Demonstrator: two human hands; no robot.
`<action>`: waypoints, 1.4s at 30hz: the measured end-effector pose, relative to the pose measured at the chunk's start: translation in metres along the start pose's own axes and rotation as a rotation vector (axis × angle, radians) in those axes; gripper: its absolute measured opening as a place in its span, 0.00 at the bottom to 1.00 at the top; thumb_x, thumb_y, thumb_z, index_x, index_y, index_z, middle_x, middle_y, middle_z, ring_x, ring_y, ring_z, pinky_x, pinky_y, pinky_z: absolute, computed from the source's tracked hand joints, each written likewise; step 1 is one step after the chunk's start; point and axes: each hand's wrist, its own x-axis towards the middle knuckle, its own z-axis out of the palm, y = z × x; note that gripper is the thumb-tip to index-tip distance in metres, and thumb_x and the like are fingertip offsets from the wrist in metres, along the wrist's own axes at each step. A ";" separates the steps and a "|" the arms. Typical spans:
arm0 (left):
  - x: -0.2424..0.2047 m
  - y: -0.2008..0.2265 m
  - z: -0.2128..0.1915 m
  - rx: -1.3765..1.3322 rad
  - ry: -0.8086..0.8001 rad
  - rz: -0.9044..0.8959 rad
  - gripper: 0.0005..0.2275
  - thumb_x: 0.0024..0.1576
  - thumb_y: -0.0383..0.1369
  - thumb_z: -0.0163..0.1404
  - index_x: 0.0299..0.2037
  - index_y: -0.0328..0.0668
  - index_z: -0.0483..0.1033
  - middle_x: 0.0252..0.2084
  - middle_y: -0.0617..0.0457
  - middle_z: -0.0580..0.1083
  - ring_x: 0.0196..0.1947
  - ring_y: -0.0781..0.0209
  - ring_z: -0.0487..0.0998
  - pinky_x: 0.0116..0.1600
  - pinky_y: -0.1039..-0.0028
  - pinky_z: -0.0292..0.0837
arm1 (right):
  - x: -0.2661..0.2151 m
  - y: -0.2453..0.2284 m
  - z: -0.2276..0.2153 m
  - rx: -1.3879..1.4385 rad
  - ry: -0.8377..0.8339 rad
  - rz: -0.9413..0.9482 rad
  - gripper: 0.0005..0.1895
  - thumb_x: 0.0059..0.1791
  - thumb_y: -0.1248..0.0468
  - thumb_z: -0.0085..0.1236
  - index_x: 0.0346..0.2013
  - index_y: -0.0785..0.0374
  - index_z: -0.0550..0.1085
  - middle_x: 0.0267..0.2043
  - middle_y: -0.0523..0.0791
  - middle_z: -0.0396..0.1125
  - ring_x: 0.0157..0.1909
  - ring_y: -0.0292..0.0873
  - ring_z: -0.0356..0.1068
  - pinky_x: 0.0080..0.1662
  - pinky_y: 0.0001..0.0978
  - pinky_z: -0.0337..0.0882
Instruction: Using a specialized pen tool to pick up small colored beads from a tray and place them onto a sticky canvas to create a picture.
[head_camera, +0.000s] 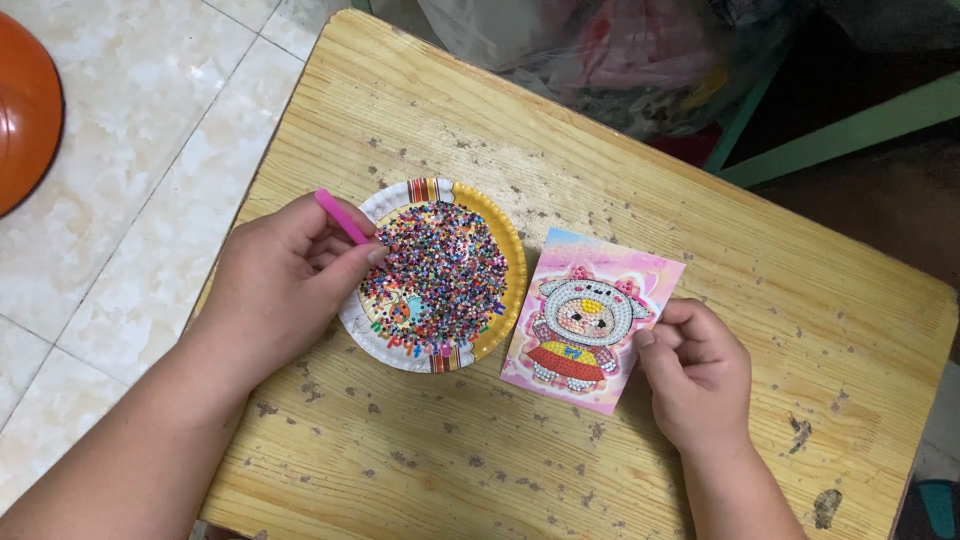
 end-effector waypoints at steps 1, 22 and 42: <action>0.000 0.000 0.000 0.000 0.000 0.000 0.03 0.51 0.28 0.57 0.31 0.45 0.75 0.22 0.61 0.73 0.23 0.75 0.69 0.30 0.84 0.65 | 0.000 -0.001 0.000 0.000 0.000 0.000 0.05 0.47 0.69 0.51 0.38 0.65 0.70 0.20 0.37 0.63 0.27 0.27 0.57 0.35 0.21 0.63; -0.009 0.005 0.017 -0.381 0.035 -0.055 0.08 0.50 0.23 0.55 0.38 0.37 0.72 0.32 0.51 0.77 0.33 0.68 0.79 0.43 0.82 0.76 | 0.003 -0.008 0.003 -0.040 0.004 0.008 0.06 0.47 0.70 0.51 0.38 0.66 0.72 0.24 0.39 0.68 0.30 0.31 0.65 0.37 0.25 0.69; -0.028 0.043 0.097 0.008 -0.257 0.976 0.09 0.56 0.23 0.47 0.46 0.38 0.71 0.48 0.45 0.73 0.46 0.49 0.78 0.46 0.66 0.75 | 0.005 -0.024 0.003 -0.070 -0.056 0.067 0.03 0.47 0.70 0.52 0.33 0.61 0.72 0.17 0.33 0.55 0.22 0.26 0.52 0.27 0.18 0.57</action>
